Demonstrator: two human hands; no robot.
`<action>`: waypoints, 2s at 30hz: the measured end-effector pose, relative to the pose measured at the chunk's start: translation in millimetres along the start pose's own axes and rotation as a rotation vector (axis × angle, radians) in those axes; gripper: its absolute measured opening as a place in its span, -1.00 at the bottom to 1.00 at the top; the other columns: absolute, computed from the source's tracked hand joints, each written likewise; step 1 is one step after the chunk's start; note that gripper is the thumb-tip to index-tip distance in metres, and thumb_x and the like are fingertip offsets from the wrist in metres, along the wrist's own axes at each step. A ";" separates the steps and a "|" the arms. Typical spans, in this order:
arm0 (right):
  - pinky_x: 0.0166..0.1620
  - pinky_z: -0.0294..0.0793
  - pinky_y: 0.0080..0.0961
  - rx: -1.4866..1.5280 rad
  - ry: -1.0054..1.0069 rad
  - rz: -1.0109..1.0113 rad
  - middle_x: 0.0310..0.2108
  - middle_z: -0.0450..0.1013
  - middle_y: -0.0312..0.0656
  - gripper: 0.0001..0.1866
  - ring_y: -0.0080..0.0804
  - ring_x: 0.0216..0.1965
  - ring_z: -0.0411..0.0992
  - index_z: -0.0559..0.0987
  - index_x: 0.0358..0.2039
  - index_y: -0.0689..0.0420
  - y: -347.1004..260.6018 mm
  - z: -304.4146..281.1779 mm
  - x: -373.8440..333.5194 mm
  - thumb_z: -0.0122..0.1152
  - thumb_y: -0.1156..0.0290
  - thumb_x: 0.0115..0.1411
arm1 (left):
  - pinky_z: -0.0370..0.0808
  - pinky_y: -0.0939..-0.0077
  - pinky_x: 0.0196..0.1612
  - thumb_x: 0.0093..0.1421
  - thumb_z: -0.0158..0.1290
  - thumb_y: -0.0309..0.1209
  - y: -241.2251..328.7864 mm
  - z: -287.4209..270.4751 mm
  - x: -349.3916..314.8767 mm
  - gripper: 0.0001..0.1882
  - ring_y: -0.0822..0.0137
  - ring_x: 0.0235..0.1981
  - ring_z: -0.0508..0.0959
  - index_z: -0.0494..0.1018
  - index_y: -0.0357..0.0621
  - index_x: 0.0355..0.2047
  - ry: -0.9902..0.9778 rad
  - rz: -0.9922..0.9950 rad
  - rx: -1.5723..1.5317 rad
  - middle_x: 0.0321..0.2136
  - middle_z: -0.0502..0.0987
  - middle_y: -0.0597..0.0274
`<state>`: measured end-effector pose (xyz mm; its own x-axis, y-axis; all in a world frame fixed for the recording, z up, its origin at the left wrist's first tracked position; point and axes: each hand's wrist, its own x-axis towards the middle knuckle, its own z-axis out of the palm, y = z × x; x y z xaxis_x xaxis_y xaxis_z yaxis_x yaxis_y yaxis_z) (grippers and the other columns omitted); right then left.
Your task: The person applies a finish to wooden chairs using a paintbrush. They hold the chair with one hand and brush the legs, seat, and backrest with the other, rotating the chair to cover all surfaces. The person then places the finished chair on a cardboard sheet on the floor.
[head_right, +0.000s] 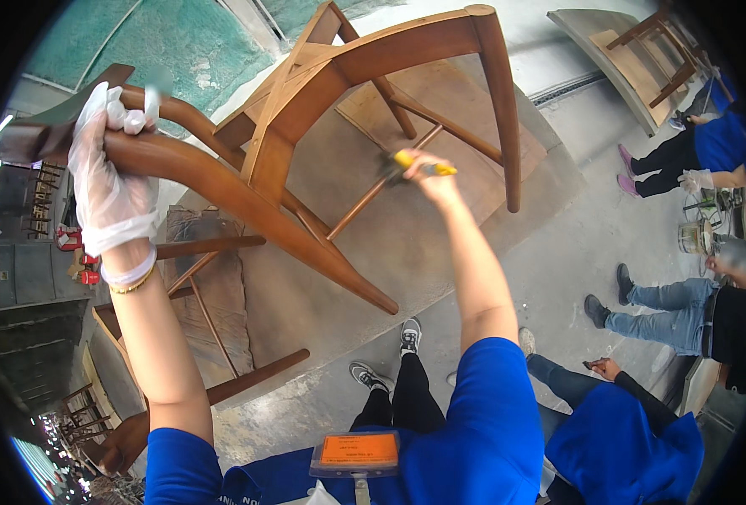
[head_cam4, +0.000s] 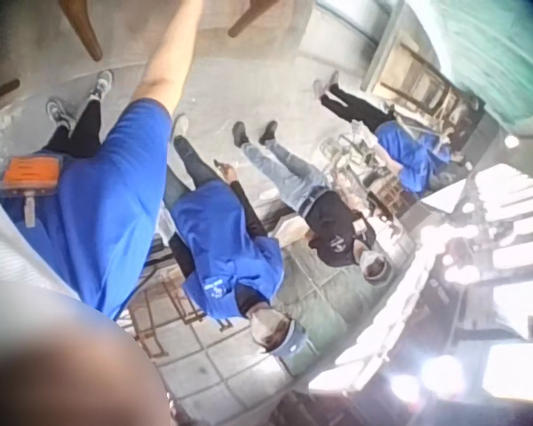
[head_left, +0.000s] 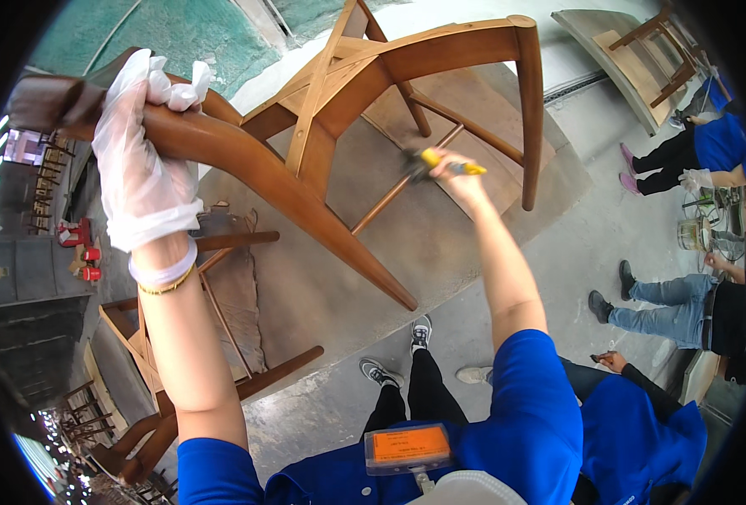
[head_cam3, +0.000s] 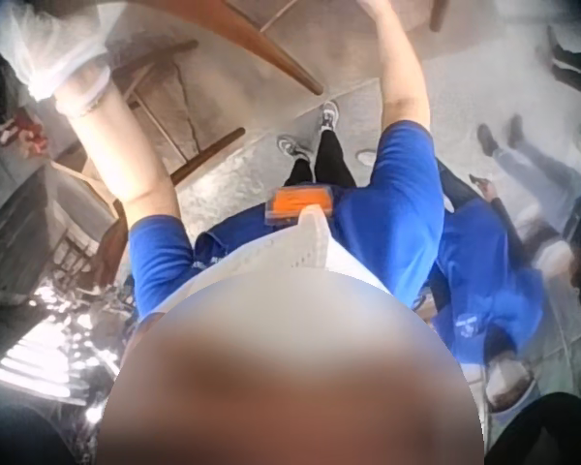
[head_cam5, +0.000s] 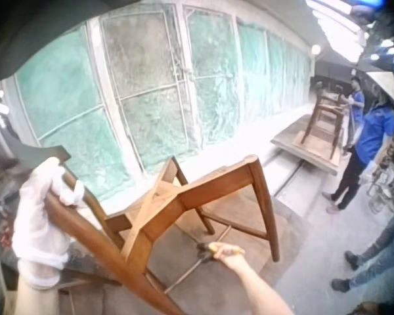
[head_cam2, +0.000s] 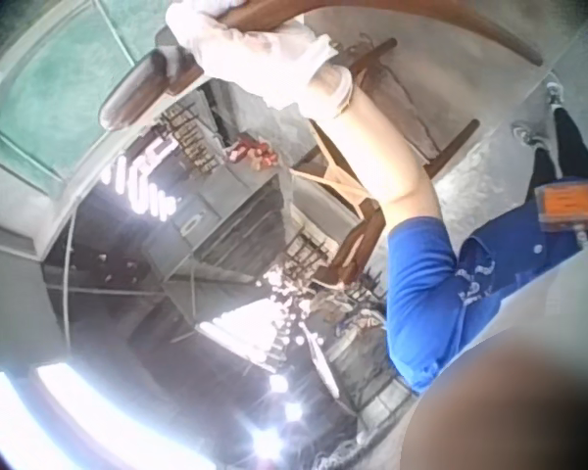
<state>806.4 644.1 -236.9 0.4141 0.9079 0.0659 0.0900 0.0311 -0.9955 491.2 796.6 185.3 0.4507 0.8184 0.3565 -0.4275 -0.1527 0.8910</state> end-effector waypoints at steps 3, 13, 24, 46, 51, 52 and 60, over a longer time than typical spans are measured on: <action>0.24 0.52 -0.36 -0.499 0.463 -0.126 0.18 0.59 -0.03 -0.79 -0.24 0.21 0.54 0.53 -0.52 0.16 -1.0 -36.3 17.3 0.27 0.79 0.05 | 0.51 0.30 0.03 0.46 0.01 -0.47 0.2 11.2 -4.2 -0.90 0.38 -0.30 0.44 0.44 -0.26 -0.20 0.056 0.010 0.008 -0.37 0.40 0.26; 0.24 0.46 -0.35 0.295 0.091 0.089 0.14 0.62 -0.12 -0.90 -0.28 0.16 0.54 0.68 -0.41 0.13 -11.8 87.2 -136.7 0.48 0.57 0.12 | 0.55 0.23 -0.07 0.39 0.07 -0.38 -18.1 48.3 -8.7 -0.75 0.40 -0.49 0.35 0.56 -0.38 -0.14 0.264 0.303 0.413 -0.55 0.33 0.31; -0.12 0.59 -0.47 0.257 0.754 0.710 -0.19 0.59 -0.24 -0.87 -0.50 -0.27 0.53 0.56 -0.38 0.08 1.8 -95.5 -379.3 0.33 0.61 0.19 | 0.42 0.50 -0.51 0.42 0.13 -0.29 -41.8 42.1 -7.8 -0.77 0.48 -0.64 0.44 0.56 -0.22 -0.13 0.087 0.094 0.066 -0.58 0.45 0.34; -0.12 0.49 -0.48 0.296 0.063 0.447 -0.05 0.61 -0.23 -0.78 -0.45 -0.11 0.54 0.53 -0.38 0.01 -106.9 114.9 -253.5 0.37 0.64 0.20 | 0.51 0.21 -0.36 0.24 0.19 -0.15 2.4 -67.7 -369.4 -0.68 0.35 -0.48 0.58 0.53 -0.17 -0.45 -0.168 -0.485 0.883 -0.55 0.59 0.22; -0.05 0.43 -0.52 0.413 -0.084 0.334 0.37 0.43 -0.03 -0.78 -0.40 0.10 0.51 0.53 -0.40 0.02 -200.8 227.6 -253.9 0.31 0.68 0.19 | 0.57 0.29 -0.17 0.21 0.22 0.10 122.5 -205.2 -514.2 -0.44 0.23 -0.30 0.69 0.72 -0.22 -0.19 0.136 -1.205 0.780 -0.34 0.75 0.08; -0.02 0.45 -0.51 0.419 -0.073 0.293 0.36 0.43 -0.01 -0.79 -0.38 0.11 0.51 0.54 -0.40 0.03 -220.2 249.0 -262.8 0.31 0.68 0.20 | 0.59 0.27 -0.12 0.16 0.27 0.15 152.4 -239.2 -518.4 -0.38 0.19 -0.24 0.70 0.71 -0.23 -0.15 0.272 -1.234 0.902 -0.30 0.75 0.05; 0.32 0.39 -0.27 0.719 0.255 -0.293 0.35 0.40 0.15 -0.82 -0.18 0.30 0.43 0.55 -0.37 0.10 -407.8 349.7 -379.8 0.28 0.70 0.26 | 0.54 0.37 0.15 0.01 0.57 -0.03 259.7 -358.3 -489.4 -0.13 0.33 0.05 0.63 0.48 -0.28 0.18 0.695 -0.304 0.885 0.05 0.66 0.08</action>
<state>295.7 432.9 119.9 0.6651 0.7010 0.2574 -0.3409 0.5916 -0.7306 -121.2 554.8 141.4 -0.2032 0.9732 0.1080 0.4438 -0.0068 0.8961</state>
